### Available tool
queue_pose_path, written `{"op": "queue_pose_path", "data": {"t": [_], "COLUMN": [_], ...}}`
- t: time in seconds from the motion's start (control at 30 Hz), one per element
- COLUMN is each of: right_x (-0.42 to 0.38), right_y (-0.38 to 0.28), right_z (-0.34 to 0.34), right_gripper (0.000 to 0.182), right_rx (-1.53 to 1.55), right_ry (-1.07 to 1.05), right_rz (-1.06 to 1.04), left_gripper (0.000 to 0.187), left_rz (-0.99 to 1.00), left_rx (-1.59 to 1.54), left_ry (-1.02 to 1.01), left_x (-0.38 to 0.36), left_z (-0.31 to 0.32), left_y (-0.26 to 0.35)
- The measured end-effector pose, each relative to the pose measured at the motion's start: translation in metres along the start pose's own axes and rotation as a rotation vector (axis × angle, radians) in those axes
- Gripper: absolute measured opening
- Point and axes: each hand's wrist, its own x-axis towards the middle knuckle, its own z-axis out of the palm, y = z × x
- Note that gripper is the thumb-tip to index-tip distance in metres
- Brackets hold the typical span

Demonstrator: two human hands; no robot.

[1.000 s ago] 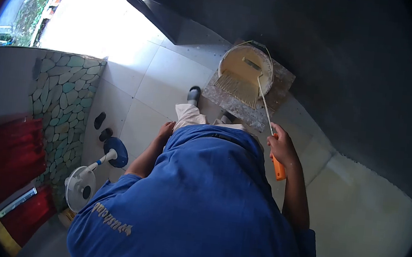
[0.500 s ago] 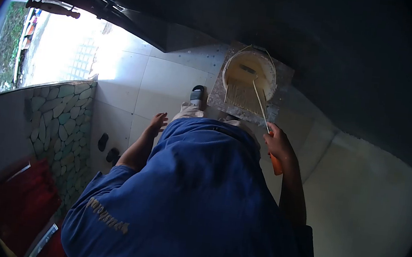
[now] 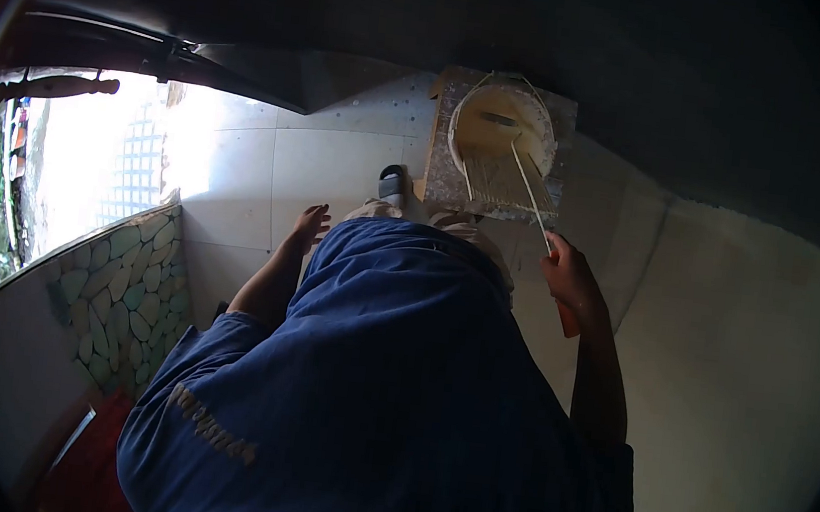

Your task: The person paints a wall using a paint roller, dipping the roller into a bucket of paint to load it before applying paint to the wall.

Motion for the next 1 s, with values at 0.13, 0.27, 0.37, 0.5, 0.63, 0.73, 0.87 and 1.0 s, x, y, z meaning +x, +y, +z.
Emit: {"op": "queue_pose_path", "data": {"t": [0.13,0.27,0.37,0.5,0.63,0.73,0.87,1.0], "right_x": [0.013,0.016,0.03,0.037,0.037,0.039,0.044,0.052], "right_y": [0.013,-0.002,0.011,0.014,0.015,0.021,0.026,0.03], "right_z": [0.004,-0.002,0.0,-0.001,-0.004,-0.003,-0.004,-0.003], "right_gripper": [0.048,0.047,0.047,0.046,0.046,0.046,0.046,0.047], "right_rx": [-0.092,-0.075,-0.131,-0.147,-0.144,-0.15,-0.152,-0.167], "right_ry": [0.091,0.03,0.067,0.043,0.02,0.05,0.057,0.062], "right_rz": [-0.112,0.038,-0.079,-0.051,-0.009,-0.028,-0.04,-0.082], "left_gripper": [0.059,0.059,0.059,0.057,0.057,0.057,0.055,0.054], "left_rz": [0.016,0.019,-0.005,-0.027,0.006,0.006,0.001,0.023], "left_rx": [0.048,0.044,0.035,0.028,-0.035,-0.04,0.005,0.031], "left_ry": [-0.012,0.007,0.019,0.05,-0.02,-0.016,0.026,0.043], "left_x": [0.001,0.004,0.008,0.019,0.054,0.048,0.034,0.027], "left_z": [-0.011,-0.02,-0.023,-0.026,-0.034,-0.032,-0.025,-0.02], "left_y": [0.013,0.009,-0.002,-0.023,-0.046,-0.037,-0.016,-0.004]}}
